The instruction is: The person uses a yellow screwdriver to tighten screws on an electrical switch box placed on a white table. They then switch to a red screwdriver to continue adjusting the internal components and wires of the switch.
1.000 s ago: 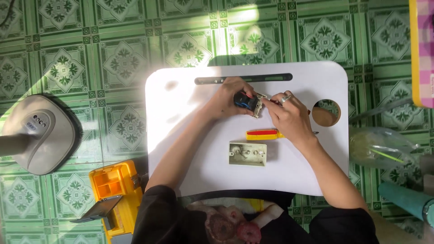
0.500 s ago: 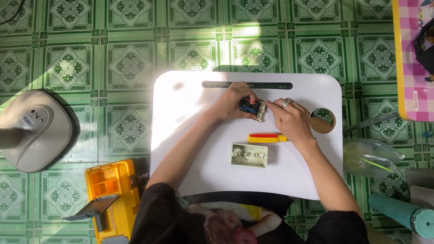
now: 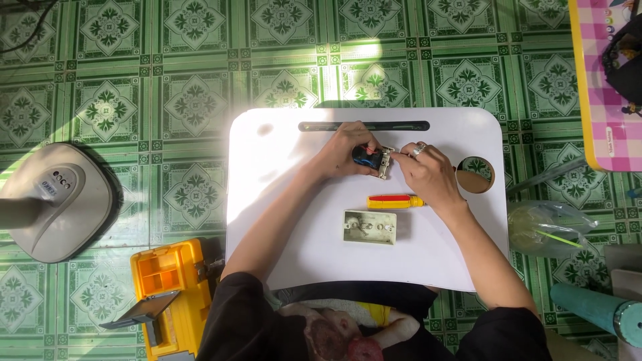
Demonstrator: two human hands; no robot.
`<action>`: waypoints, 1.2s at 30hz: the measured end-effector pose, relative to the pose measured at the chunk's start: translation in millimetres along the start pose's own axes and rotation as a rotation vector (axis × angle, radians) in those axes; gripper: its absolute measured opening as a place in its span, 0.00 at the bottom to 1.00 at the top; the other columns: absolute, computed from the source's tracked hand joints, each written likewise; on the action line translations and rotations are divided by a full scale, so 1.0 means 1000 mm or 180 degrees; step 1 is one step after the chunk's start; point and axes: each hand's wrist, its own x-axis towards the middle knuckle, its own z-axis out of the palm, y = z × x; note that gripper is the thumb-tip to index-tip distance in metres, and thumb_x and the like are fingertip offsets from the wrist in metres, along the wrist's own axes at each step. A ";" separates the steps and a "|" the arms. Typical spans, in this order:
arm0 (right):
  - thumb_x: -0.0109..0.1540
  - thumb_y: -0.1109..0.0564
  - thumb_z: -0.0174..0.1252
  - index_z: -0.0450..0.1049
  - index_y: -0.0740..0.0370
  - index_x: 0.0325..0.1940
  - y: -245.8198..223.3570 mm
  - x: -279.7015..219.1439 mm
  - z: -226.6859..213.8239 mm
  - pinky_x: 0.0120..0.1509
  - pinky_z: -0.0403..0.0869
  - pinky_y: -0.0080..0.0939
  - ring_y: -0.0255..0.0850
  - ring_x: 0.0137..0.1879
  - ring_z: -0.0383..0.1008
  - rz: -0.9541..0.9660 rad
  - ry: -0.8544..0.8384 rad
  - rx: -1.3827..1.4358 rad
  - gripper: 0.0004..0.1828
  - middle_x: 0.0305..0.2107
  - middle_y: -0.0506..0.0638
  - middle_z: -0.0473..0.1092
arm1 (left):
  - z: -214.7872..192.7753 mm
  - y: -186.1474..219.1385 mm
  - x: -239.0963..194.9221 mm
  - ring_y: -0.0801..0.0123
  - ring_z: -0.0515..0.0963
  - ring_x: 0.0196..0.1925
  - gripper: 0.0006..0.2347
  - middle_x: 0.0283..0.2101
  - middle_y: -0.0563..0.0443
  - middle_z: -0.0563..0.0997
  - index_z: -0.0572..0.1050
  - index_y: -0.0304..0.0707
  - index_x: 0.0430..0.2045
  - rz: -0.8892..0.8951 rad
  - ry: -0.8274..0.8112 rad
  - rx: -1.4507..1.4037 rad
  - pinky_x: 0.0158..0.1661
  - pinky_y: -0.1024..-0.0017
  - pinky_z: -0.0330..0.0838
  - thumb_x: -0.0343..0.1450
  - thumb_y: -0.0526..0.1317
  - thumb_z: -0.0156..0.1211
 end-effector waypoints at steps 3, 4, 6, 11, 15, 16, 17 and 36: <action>0.67 0.61 0.60 0.83 0.62 0.43 -0.005 0.005 -0.004 0.37 0.74 0.39 0.42 0.35 0.76 -0.0025 0.0037 0.0046 0.07 0.31 0.52 0.74 | 0.001 0.003 0.000 0.52 0.77 0.42 0.16 0.34 0.42 0.83 0.78 0.39 0.26 0.0005 -0.0019 -0.0020 0.54 0.54 0.64 0.55 0.42 0.83; 0.67 0.61 0.60 0.83 0.62 0.43 -0.003 0.003 0.002 0.37 0.74 0.39 0.42 0.35 0.76 -0.0032 0.0045 0.0043 0.07 0.31 0.52 0.74 | 0.001 0.002 0.000 0.52 0.77 0.42 0.16 0.34 0.42 0.83 0.78 0.39 0.26 0.0011 -0.0015 -0.0012 0.54 0.54 0.64 0.55 0.42 0.83; 0.68 0.65 0.56 0.83 0.63 0.42 0.002 -0.003 0.012 0.36 0.73 0.39 0.43 0.34 0.75 -0.0107 0.0068 -0.0085 0.09 0.28 0.52 0.72 | 0.003 -0.001 0.000 0.53 0.77 0.42 0.16 0.33 0.44 0.83 0.78 0.39 0.25 0.0019 0.0014 -0.0007 0.54 0.56 0.64 0.55 0.43 0.84; 0.66 0.65 0.57 0.83 0.61 0.41 -0.005 0.003 -0.002 0.36 0.73 0.40 0.43 0.33 0.75 -0.0168 0.0164 -0.0302 0.09 0.30 0.51 0.73 | 0.004 -0.002 -0.001 0.54 0.77 0.42 0.16 0.33 0.45 0.83 0.79 0.39 0.25 -0.0036 0.0009 0.0032 0.55 0.56 0.64 0.55 0.43 0.84; 0.66 0.65 0.59 0.84 0.60 0.39 -0.011 0.003 -0.007 0.33 0.72 0.39 0.43 0.32 0.76 -0.0111 0.0211 -0.0360 0.08 0.31 0.50 0.74 | 0.003 0.001 -0.001 0.56 0.77 0.42 0.17 0.33 0.48 0.83 0.78 0.41 0.24 -0.0017 0.0029 0.0139 0.54 0.56 0.64 0.53 0.43 0.84; 0.66 0.65 0.59 0.84 0.60 0.39 -0.009 -0.001 -0.005 0.33 0.72 0.39 0.43 0.32 0.76 -0.0097 0.0189 -0.0342 0.08 0.31 0.50 0.74 | 0.004 0.000 -0.002 0.56 0.77 0.42 0.17 0.33 0.48 0.83 0.78 0.41 0.24 -0.0041 0.0022 0.0122 0.54 0.56 0.64 0.53 0.43 0.84; 0.66 0.65 0.59 0.84 0.60 0.40 -0.006 -0.003 -0.002 0.33 0.72 0.38 0.42 0.33 0.77 -0.0135 0.0201 -0.0332 0.08 0.31 0.50 0.74 | 0.005 -0.001 -0.002 0.56 0.76 0.42 0.17 0.33 0.48 0.83 0.78 0.41 0.24 -0.0024 0.0032 0.0111 0.55 0.56 0.64 0.54 0.44 0.84; 0.66 0.67 0.63 0.84 0.62 0.46 -0.004 -0.003 -0.008 0.37 0.74 0.38 0.45 0.37 0.76 0.0046 0.0330 -0.0120 0.07 0.34 0.52 0.72 | 0.003 0.009 -0.002 0.53 0.79 0.43 0.20 0.33 0.43 0.83 0.76 0.38 0.30 0.0077 0.0201 0.0275 0.57 0.52 0.64 0.56 0.48 0.83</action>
